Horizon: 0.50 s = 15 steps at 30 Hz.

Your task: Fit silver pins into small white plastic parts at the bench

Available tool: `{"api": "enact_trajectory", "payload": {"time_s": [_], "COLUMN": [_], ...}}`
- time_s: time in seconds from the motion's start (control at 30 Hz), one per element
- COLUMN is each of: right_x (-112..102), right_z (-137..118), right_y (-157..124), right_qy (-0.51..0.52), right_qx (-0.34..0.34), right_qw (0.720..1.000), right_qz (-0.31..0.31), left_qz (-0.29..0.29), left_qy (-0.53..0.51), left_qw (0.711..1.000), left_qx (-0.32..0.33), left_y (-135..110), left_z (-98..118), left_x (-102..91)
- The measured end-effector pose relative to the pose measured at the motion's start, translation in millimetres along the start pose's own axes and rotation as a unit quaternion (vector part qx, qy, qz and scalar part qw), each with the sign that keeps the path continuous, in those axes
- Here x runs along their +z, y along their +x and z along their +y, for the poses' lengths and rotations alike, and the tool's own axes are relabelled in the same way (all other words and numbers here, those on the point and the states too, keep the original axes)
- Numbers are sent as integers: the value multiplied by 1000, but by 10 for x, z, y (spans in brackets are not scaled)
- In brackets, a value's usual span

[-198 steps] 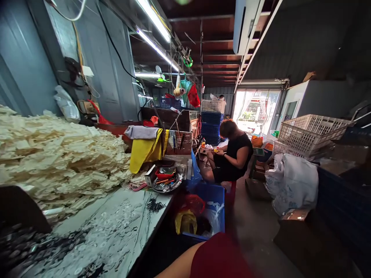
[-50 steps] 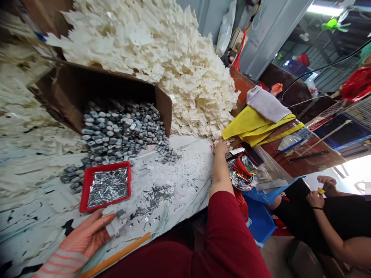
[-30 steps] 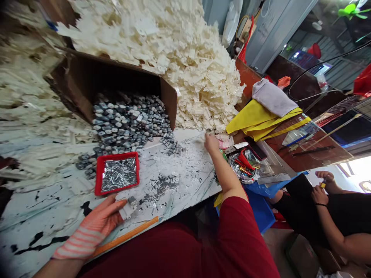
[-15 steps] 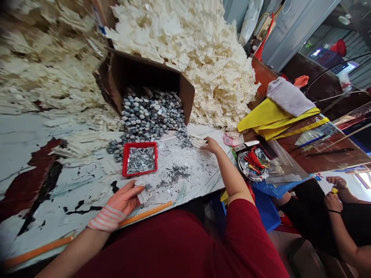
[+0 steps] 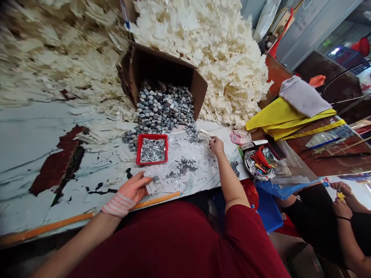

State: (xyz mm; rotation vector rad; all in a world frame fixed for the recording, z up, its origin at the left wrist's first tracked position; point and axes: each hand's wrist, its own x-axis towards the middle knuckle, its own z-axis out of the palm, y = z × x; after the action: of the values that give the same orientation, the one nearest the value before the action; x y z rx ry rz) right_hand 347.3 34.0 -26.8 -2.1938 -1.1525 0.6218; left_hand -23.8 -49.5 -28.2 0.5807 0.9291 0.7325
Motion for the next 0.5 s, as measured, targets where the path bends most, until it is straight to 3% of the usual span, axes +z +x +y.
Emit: {"api": "enact_trajectory", "payload": {"time_s": [0.33,0.5], "right_x": [178,451], "right_z": [-38,-300], "right_y": [-115,-175], "right_qy": [182,207], "right_qx": [-18,-45], "right_qw": [983,973], "right_qz": [-10,-91], "left_qz": [-19,-12], "left_qy": [-10,-6], "left_qw": [1000,1000], "left_qx": [-5,-8], "left_y": [25,-1], "left_z": [-31,-14], "left_x": [-22,4]}}
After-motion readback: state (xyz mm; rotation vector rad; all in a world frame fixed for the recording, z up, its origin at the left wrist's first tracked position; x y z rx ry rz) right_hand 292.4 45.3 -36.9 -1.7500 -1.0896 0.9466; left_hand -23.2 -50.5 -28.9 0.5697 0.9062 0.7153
